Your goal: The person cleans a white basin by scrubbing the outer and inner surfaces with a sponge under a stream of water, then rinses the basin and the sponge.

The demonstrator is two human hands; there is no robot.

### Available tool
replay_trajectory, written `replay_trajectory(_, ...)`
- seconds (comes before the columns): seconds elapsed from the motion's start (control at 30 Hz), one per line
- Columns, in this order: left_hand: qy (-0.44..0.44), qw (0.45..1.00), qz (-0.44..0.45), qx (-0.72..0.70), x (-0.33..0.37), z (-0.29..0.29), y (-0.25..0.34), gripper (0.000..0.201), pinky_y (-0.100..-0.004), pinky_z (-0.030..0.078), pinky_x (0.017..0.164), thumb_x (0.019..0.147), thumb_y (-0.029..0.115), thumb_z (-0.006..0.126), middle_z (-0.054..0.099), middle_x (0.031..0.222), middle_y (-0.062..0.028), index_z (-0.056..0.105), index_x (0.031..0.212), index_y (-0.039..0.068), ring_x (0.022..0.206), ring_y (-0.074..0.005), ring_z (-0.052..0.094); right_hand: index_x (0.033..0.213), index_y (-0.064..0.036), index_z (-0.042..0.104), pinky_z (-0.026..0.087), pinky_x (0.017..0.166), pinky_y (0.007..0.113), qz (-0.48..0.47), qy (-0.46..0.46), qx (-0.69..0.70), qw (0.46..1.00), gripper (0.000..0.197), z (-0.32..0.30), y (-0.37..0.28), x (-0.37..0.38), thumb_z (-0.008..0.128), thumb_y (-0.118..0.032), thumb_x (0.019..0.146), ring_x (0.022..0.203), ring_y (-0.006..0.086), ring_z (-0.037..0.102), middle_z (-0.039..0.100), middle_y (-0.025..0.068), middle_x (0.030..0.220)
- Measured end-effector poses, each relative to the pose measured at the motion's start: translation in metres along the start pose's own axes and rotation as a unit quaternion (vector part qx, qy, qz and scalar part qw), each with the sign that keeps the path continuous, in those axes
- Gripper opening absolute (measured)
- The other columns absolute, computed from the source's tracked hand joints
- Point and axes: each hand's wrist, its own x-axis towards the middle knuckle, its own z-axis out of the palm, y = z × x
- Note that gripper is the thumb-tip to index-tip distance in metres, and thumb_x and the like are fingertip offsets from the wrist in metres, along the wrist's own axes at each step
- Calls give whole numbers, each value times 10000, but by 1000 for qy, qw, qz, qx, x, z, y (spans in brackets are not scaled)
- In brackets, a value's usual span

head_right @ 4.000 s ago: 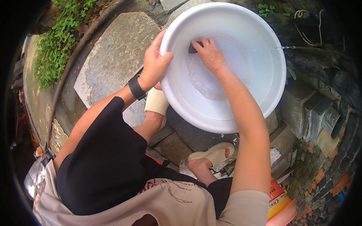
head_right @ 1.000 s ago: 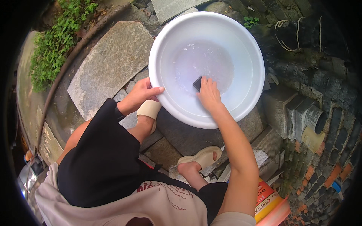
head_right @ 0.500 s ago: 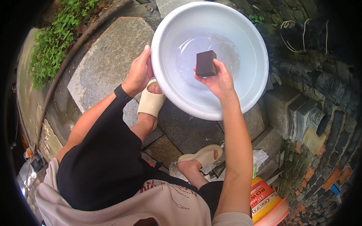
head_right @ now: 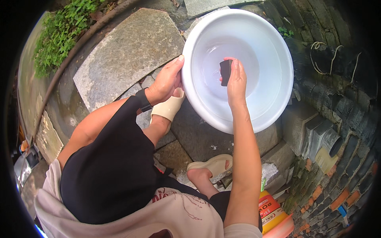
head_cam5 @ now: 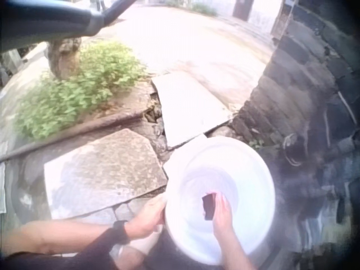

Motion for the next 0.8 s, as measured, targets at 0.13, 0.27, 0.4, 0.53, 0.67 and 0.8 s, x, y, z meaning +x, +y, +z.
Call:
replay_trajectory(0.13, 14, 998, 18, 64, -2, 3, -11, 408, -275, 489, 569, 1034, 388, 359, 608, 895, -55, 503, 1186, 38, 707, -123, 588, 1360, -58, 472, 458, 852, 292, -106, 40, -89, 990, 405, 19, -7, -18, 468, -215, 987, 929, 166, 551, 548, 92, 1119)
replay_trajectory(0.27, 98, 949, 184, 237, -6, -5, -30, 467, -408, 491, 757, 947, 312, 546, 613, 983, -192, 420, 1244, -25, 857, -287, 618, 1311, -66, 542, 380, 990, 385, -348, 21, -274, 896, 466, 57, -17, -29, 637, -161, 865, 1098, 286, 484, 531, 130, 1219)
replay_trajectory(0.4, 39, 925, 194, 324, -15, 4, -26, 626, -475, 465, 831, 821, 184, 615, 606, 1046, -288, 306, 1327, -14, 967, -422, 615, 1119, -211, 685, 412, 889, 414, -477, -69, -379, 790, 363, 74, -14, 7, 710, -213, 756, 1004, 301, 505, 567, 96, 1050)
replay_trajectory(0.53, 110, 906, 200, 357, -21, 16, -27, 583, -471, 471, 821, 790, 107, 574, 604, 1000, -278, 332, 1306, -16, 931, -440, 613, 988, -175, 687, 413, 852, 437, -506, 163, -470, 705, 210, 42, -33, 101, 720, -180, 781, 984, 295, 514, 570, 101, 1047)
replay_trajectory(0.67, 130, 912, 149, 359, -19, 26, -20, 584, -446, 471, 847, 780, 99, 575, 573, 1045, -277, 351, 1304, -31, 978, -444, 592, 984, -119, 629, 395, 952, 475, -488, 163, -419, 748, 197, 34, -27, 112, 701, -166, 807, 1041, 315, 520, 562, 119, 1071)
replay_trajectory(0.8, 144, 898, 161, 384, -29, 9, -30, 592, -444, 468, 845, 774, 83, 588, 551, 1052, -260, 348, 1304, -27, 974, -419, 588, 1033, -112, 557, 295, 1116, 544, -497, -88, -352, 788, 310, 76, 2, 37, 707, -161, 766, 1221, 355, 491, 519, 126, 1170)
